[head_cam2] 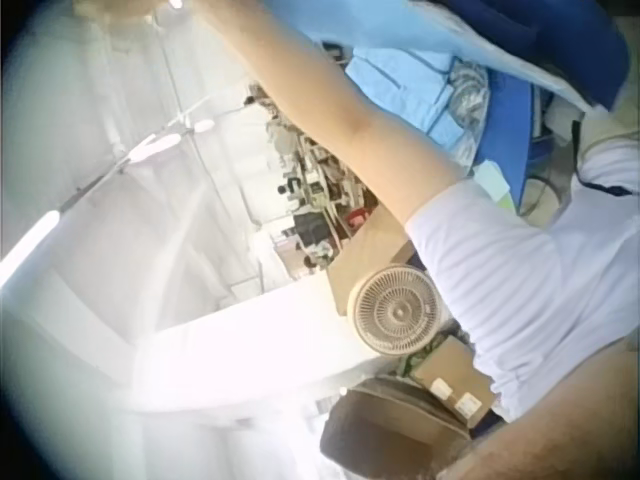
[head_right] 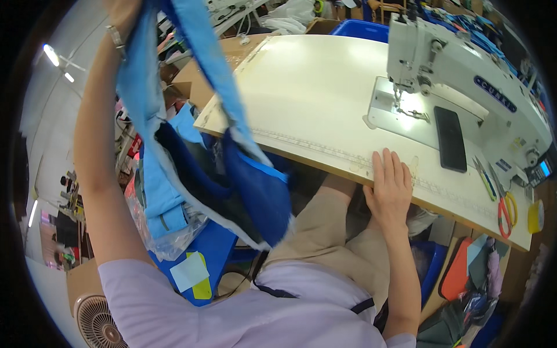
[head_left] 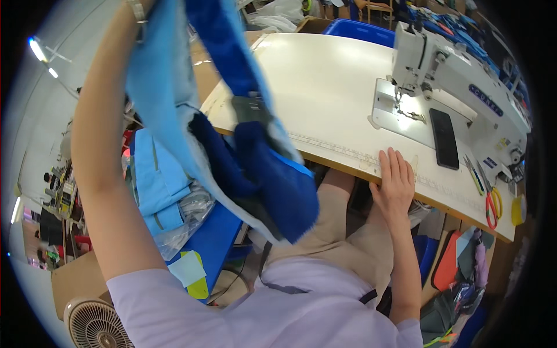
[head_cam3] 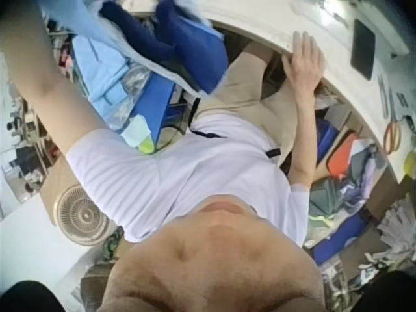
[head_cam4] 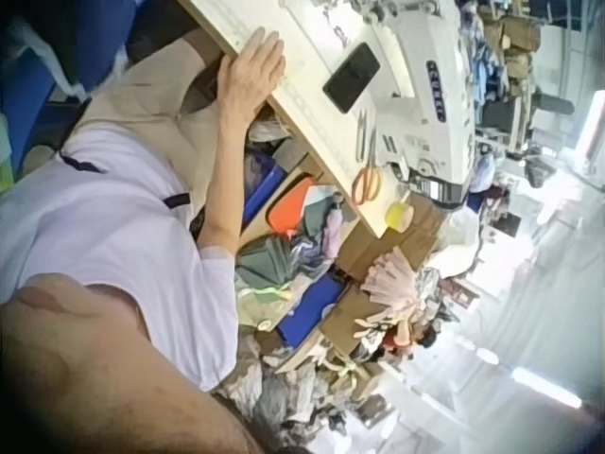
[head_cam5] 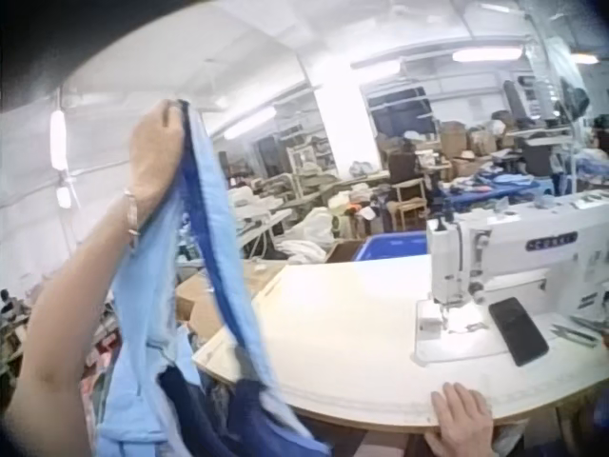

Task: The person uses a sewing machine to stitch a blue fabric bag with a dark green trim. They repeatedly align the fabric edges, guide the material through the machine, and adjust the bag's position to sew different sections. The person also briefly adjusts their head-mounted camera strap during the process.

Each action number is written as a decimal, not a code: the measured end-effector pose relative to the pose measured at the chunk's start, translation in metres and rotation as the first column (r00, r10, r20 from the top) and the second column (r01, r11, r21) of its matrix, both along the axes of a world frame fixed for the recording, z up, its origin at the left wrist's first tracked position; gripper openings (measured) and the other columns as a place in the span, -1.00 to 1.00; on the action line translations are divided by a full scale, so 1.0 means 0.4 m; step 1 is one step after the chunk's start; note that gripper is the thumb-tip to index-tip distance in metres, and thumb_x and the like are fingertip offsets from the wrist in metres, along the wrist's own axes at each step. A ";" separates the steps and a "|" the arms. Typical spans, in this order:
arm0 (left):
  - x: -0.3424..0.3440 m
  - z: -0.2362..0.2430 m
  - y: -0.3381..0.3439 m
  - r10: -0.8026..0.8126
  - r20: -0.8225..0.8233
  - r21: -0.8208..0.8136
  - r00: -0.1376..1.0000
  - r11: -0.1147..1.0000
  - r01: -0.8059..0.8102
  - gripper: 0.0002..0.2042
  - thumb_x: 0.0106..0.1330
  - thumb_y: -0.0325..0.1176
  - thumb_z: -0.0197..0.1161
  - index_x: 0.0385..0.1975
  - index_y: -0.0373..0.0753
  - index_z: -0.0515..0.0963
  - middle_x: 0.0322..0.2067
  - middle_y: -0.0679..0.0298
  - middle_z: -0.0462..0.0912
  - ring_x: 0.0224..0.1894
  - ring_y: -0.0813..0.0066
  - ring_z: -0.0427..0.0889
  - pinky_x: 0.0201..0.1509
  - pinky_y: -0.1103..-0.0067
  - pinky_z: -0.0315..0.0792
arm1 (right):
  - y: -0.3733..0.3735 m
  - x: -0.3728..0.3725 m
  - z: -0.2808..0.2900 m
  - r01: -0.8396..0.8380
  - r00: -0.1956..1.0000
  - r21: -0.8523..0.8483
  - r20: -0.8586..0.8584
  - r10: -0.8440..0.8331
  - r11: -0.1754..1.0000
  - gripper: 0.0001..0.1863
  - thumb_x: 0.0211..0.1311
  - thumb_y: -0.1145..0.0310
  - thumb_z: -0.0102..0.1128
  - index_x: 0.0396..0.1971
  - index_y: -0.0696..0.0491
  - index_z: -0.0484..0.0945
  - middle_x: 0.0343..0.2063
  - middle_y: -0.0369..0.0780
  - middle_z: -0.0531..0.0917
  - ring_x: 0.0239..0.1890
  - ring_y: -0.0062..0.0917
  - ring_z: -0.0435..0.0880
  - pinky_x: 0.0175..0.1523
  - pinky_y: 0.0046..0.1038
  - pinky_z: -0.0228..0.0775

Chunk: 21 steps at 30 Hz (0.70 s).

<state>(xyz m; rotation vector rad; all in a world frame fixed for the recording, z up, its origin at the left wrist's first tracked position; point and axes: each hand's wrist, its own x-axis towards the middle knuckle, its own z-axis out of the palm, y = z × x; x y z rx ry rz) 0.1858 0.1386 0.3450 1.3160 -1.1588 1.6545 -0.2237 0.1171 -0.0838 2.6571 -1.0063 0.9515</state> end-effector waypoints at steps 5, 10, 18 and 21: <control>-0.076 -0.204 -0.257 0.085 -0.004 0.247 0.996 0.965 -0.082 -0.74 0.48 -0.23 0.00 -0.33 -0.24 0.56 -0.37 -0.11 0.69 -0.30 -0.11 0.71 -0.17 0.08 0.55 | -0.006 -0.014 0.009 -0.019 1.000 0.021 -0.016 0.019 1.000 -0.28 0.01 0.41 0.39 0.27 0.14 0.44 0.34 -0.03 0.42 0.38 -0.11 0.38 0.41 -0.08 0.25; -0.086 -0.269 -0.390 0.039 0.226 0.286 0.973 0.952 -0.105 -0.88 0.34 -0.42 0.04 -0.38 -0.23 0.53 -0.39 0.08 0.67 -0.30 0.07 0.72 -0.23 0.25 0.62 | -0.012 -0.034 0.006 -0.022 1.000 0.038 -0.004 0.023 0.999 -0.39 0.12 0.39 0.23 0.24 0.15 0.48 0.38 -0.04 0.39 0.39 -0.12 0.37 0.42 -0.08 0.26; -0.083 -0.393 -0.466 -0.075 -0.143 0.643 0.987 0.751 0.150 -0.75 0.34 -0.23 0.15 -0.24 -0.25 0.66 -0.28 -0.13 0.72 -0.19 -0.14 0.71 -0.10 0.11 0.59 | -0.010 0.014 -0.015 0.036 0.999 -0.051 -0.019 -0.037 0.998 -0.28 -0.10 0.41 0.34 0.23 0.10 0.53 0.24 -0.05 0.55 0.27 -0.18 0.55 0.31 -0.12 0.38; -0.180 -0.541 -0.328 -0.285 -0.084 0.862 0.955 0.461 0.214 -0.79 0.34 -0.35 0.15 -0.30 -0.36 0.65 -0.31 -0.03 0.72 -0.22 -0.03 0.71 -0.08 0.21 0.55 | -0.017 0.037 -0.017 0.030 0.999 -0.084 0.023 -0.028 0.996 -0.30 -0.07 0.41 0.32 0.22 0.09 0.54 0.21 -0.05 0.58 0.24 -0.20 0.59 0.26 -0.15 0.43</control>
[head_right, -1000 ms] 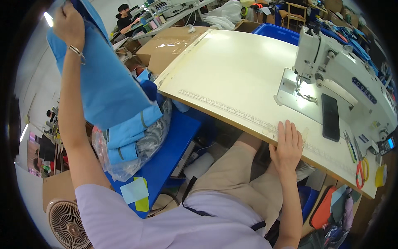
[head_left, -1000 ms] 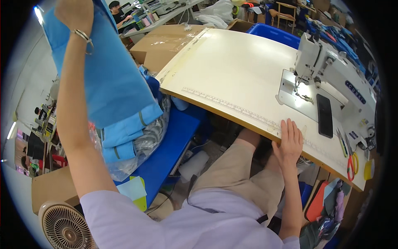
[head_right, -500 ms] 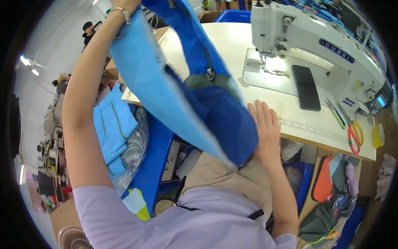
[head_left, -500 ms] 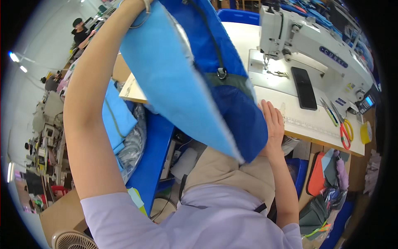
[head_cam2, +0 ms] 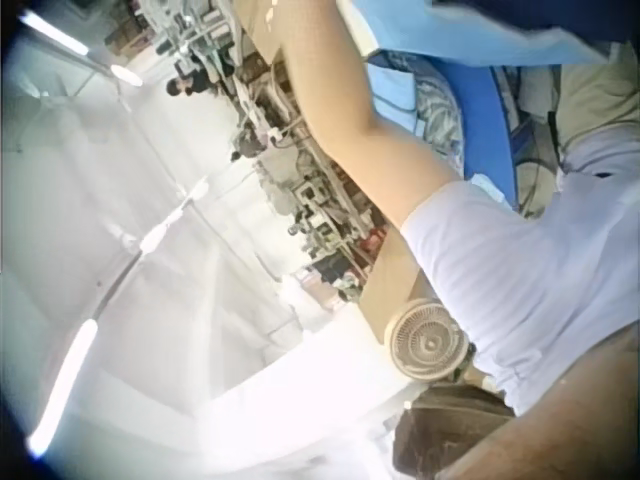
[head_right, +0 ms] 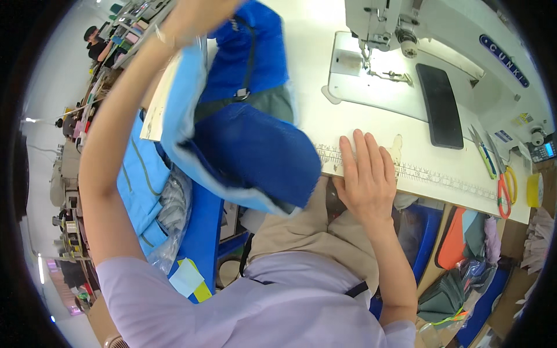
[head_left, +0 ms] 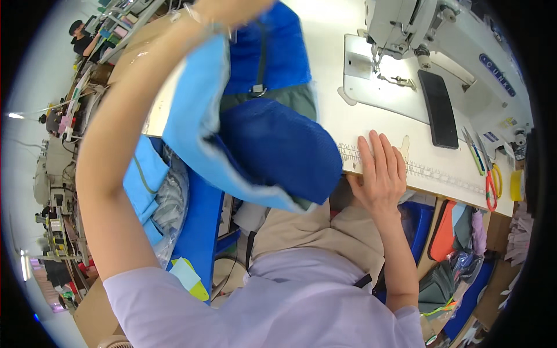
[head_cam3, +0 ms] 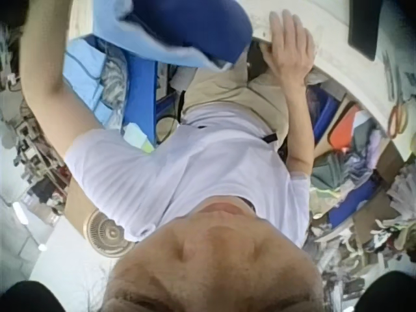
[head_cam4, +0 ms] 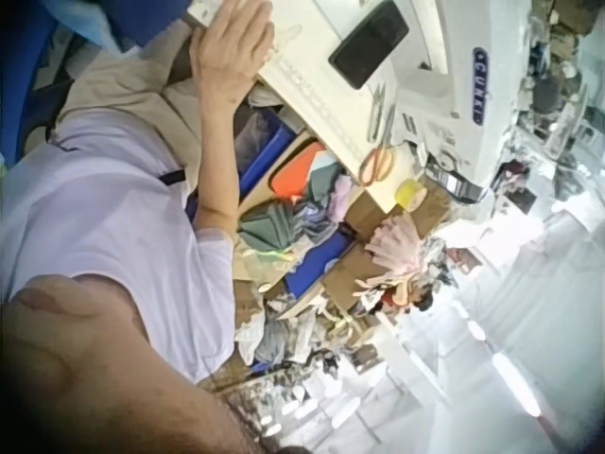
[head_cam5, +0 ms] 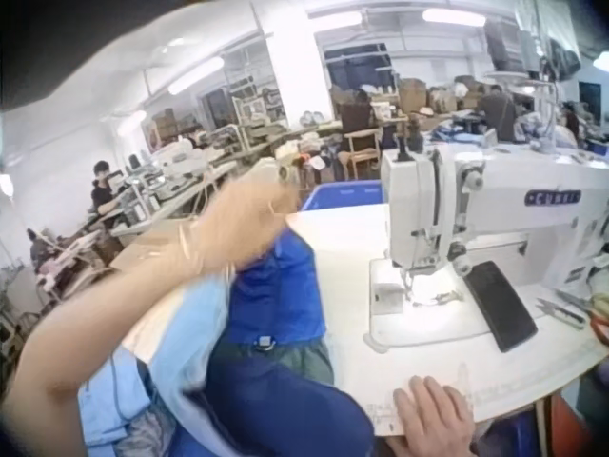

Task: The person uses a sewing machine to stitch a blue fabric bag with a dark green trim. They repeatedly align the fabric edges, guide the material through the machine, and adjust the bag's position to sew different sections. The person also briefly adjusts their head-mounted camera strap during the process.

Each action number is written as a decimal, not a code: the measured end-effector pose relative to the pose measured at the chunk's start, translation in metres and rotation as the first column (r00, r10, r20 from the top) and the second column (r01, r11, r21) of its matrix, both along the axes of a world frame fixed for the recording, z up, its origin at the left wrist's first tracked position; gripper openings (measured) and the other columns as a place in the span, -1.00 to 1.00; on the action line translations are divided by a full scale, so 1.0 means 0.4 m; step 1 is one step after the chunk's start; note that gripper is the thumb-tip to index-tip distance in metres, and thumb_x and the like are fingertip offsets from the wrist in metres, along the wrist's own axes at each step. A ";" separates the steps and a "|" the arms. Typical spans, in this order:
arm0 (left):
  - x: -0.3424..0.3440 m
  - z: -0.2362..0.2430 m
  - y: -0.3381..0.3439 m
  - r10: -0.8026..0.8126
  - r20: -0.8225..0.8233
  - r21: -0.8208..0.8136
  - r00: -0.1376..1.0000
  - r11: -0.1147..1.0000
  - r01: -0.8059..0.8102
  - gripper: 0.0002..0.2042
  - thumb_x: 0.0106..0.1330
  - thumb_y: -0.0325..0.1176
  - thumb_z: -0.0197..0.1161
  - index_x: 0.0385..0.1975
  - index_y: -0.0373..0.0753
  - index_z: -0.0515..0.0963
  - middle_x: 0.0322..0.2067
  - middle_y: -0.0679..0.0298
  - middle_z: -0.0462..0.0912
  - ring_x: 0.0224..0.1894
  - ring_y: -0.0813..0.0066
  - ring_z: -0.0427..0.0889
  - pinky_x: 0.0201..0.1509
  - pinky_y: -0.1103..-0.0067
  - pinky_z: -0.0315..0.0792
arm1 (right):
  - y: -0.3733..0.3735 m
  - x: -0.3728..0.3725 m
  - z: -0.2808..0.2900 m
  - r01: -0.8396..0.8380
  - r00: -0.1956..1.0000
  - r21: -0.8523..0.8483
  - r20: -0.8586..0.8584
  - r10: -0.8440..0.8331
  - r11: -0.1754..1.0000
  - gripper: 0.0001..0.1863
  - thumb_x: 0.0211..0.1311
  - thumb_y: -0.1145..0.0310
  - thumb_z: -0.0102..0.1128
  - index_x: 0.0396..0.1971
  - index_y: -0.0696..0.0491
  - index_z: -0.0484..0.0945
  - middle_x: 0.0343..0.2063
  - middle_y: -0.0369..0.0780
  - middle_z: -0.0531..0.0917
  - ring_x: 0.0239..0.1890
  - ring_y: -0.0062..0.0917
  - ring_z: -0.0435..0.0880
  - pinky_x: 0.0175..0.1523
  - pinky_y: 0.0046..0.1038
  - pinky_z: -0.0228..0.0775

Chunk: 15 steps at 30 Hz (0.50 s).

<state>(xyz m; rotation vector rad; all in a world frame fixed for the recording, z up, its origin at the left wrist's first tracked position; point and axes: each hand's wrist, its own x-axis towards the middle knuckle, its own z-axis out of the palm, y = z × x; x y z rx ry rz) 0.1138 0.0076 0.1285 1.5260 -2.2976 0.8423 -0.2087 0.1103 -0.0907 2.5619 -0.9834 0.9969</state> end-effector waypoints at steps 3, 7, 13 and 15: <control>-0.042 -0.317 0.046 -0.139 -0.243 0.236 0.960 0.952 0.197 -0.67 0.45 -0.17 0.14 0.01 -0.27 0.61 -0.03 0.03 0.68 0.04 0.04 0.64 0.15 0.28 0.48 | 0.003 -0.045 0.008 0.077 0.994 -0.001 -0.076 -0.077 0.997 -0.38 0.01 0.39 0.28 0.20 0.08 0.57 0.20 -0.06 0.61 0.22 -0.23 0.61 0.25 -0.19 0.44; -0.026 -0.454 0.069 0.036 -0.208 0.311 0.977 0.950 0.031 -0.51 0.48 -0.12 0.07 0.33 -0.21 0.40 0.36 0.08 0.43 0.38 0.05 0.40 0.39 0.18 0.30 | -0.008 -0.031 0.011 0.075 0.994 -0.037 -0.074 -0.078 0.997 -0.54 0.20 0.34 0.20 0.14 0.06 0.62 0.13 -0.10 0.66 0.18 -0.28 0.64 0.23 -0.27 0.45; -0.058 -0.482 -0.138 0.091 -0.223 0.370 0.970 0.929 -0.002 -0.49 0.51 -0.07 0.01 0.37 -0.17 0.38 0.39 0.16 0.39 0.42 0.10 0.34 0.47 0.19 0.21 | -0.009 -0.035 0.010 0.083 0.993 -0.112 -0.079 -0.092 0.990 -0.68 0.35 0.30 0.14 0.00 0.09 0.67 0.05 -0.10 0.71 0.12 -0.31 0.68 0.17 -0.36 0.49; -0.085 -0.472 -0.174 0.155 -0.212 0.376 0.965 0.924 -0.066 -0.49 0.52 -0.06 -0.01 0.39 -0.14 0.37 0.41 0.17 0.37 0.45 0.10 0.31 0.50 0.17 0.16 | -0.019 -0.031 0.011 0.073 0.995 -0.174 -0.058 -0.084 0.982 -0.70 0.35 0.31 0.13 -0.04 0.11 0.68 0.05 -0.09 0.71 0.11 -0.30 0.68 0.17 -0.35 0.49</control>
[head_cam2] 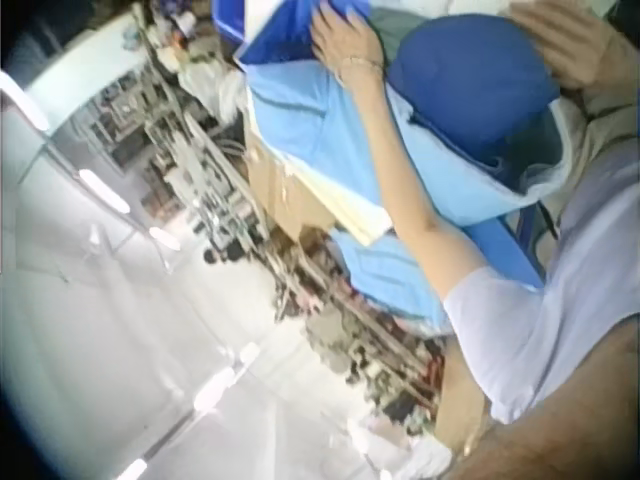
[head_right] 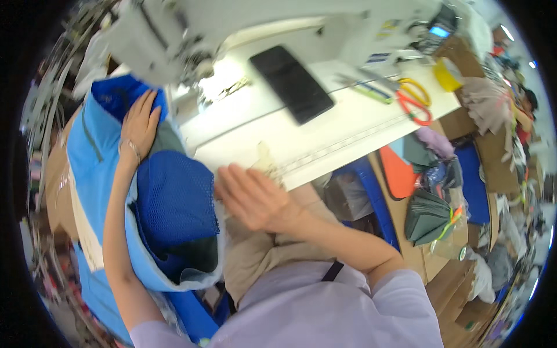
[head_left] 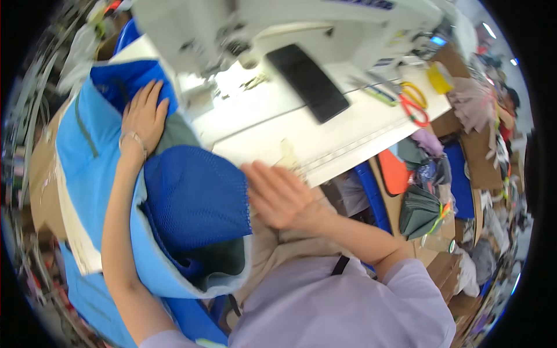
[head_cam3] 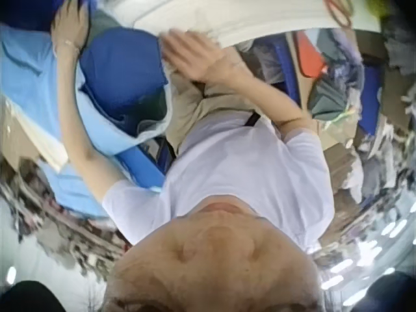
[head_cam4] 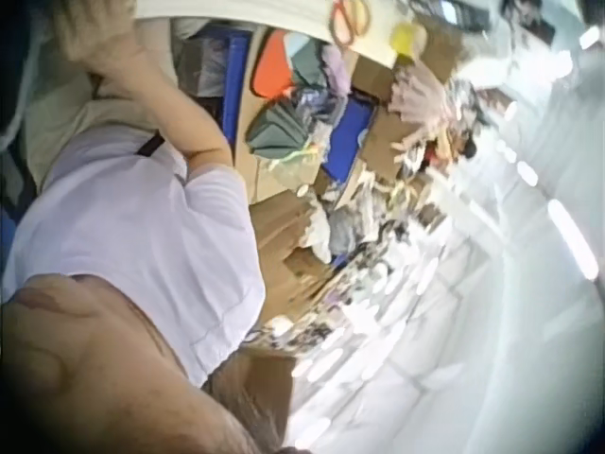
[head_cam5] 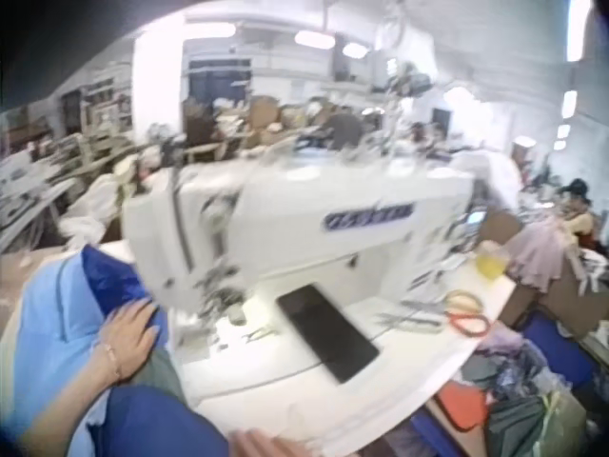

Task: The person uses a sewing machine to stitch a blue fabric bag with a dark green trim. They repeatedly align the fabric edges, guide the material through the machine, and adjust the bag's position to sew different sections. The person also briefly adjusts their head-mounted camera strap during the process.

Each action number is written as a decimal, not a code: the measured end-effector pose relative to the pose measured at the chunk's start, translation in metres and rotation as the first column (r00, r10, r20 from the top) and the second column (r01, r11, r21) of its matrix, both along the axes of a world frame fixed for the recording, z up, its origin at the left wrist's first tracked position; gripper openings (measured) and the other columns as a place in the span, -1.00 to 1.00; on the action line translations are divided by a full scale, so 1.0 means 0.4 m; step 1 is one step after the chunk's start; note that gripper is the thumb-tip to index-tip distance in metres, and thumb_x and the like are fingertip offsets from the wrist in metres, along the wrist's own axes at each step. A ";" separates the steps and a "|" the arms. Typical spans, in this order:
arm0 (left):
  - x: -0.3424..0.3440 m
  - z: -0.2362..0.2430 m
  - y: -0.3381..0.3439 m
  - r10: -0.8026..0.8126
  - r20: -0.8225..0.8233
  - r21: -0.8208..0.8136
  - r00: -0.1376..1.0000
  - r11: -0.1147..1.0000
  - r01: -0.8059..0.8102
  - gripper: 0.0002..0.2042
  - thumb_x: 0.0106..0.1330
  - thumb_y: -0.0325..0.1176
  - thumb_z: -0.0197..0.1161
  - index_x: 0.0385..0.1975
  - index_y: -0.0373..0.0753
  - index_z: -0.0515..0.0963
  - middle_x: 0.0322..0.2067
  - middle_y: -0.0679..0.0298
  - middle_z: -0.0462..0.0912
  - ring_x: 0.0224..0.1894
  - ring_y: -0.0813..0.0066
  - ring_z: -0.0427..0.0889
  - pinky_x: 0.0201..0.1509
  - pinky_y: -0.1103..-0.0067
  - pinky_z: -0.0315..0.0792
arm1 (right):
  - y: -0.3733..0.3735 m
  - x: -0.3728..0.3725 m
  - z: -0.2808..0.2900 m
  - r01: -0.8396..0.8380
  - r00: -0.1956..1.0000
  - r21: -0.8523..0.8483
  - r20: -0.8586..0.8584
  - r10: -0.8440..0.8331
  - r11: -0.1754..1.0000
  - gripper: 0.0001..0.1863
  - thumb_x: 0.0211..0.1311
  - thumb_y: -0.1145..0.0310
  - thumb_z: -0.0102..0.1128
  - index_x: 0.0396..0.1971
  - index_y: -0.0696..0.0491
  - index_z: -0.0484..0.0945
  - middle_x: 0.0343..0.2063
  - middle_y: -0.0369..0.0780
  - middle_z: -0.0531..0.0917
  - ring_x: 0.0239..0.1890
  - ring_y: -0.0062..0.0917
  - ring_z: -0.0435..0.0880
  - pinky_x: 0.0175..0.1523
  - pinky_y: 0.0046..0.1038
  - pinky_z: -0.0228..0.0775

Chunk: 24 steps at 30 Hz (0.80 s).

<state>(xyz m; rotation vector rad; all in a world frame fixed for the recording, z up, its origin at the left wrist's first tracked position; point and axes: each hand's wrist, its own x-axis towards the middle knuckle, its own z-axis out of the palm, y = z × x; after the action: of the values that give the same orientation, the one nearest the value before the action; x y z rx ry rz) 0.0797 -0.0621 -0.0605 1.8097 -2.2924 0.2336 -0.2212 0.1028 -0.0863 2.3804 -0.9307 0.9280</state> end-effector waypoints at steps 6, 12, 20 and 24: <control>-0.034 0.000 -0.036 -0.013 -0.037 0.043 0.999 0.999 0.015 -0.48 0.51 -0.07 0.00 0.39 -0.14 0.36 0.41 0.17 0.36 0.46 0.10 0.28 0.51 0.13 0.13 | 0.014 0.001 -0.008 -0.023 0.999 0.043 0.041 0.022 0.999 -0.73 0.23 0.28 0.18 -0.18 0.14 0.64 0.05 -0.03 0.69 0.13 -0.27 0.67 0.22 -0.31 0.45; -0.039 0.007 -0.036 -0.034 -0.143 0.021 0.989 0.999 0.038 -0.50 0.47 -0.06 0.07 0.34 -0.13 0.44 0.38 0.18 0.41 0.44 0.11 0.31 0.51 0.12 0.13 | 0.012 -0.002 -0.007 -0.034 0.999 0.047 -0.010 0.034 0.998 -0.62 -0.08 0.27 0.29 -0.21 0.14 0.64 0.09 0.00 0.66 0.19 -0.23 0.63 0.25 -0.27 0.44; -0.047 -0.003 -0.036 -0.071 -0.185 -0.010 0.980 0.997 0.071 -0.51 0.45 -0.06 0.10 0.29 -0.14 0.49 0.35 0.16 0.45 0.41 0.07 0.33 0.51 0.11 0.12 | 0.026 -0.016 0.004 -0.014 0.999 0.068 -0.043 0.017 0.998 -0.64 -0.13 0.28 0.30 -0.27 0.14 0.64 0.05 0.02 0.67 0.18 -0.20 0.63 0.23 -0.24 0.44; -0.022 -0.006 -0.036 -0.059 -0.194 -0.044 0.979 0.998 0.052 -0.52 0.46 -0.04 0.08 0.29 -0.10 0.50 0.34 0.13 0.45 0.41 0.06 0.33 0.47 0.09 0.18 | 0.012 -0.008 0.005 -0.055 0.998 0.100 -0.033 0.058 0.994 -0.63 -0.08 0.28 0.31 -0.24 0.16 0.63 0.07 0.04 0.65 0.15 -0.17 0.63 0.20 -0.21 0.47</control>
<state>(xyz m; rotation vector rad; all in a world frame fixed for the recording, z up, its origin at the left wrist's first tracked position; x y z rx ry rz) 0.0707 -0.0766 -0.0627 1.6666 -2.1828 0.0864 -0.2244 0.1078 -0.0842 2.5097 -0.9201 0.8760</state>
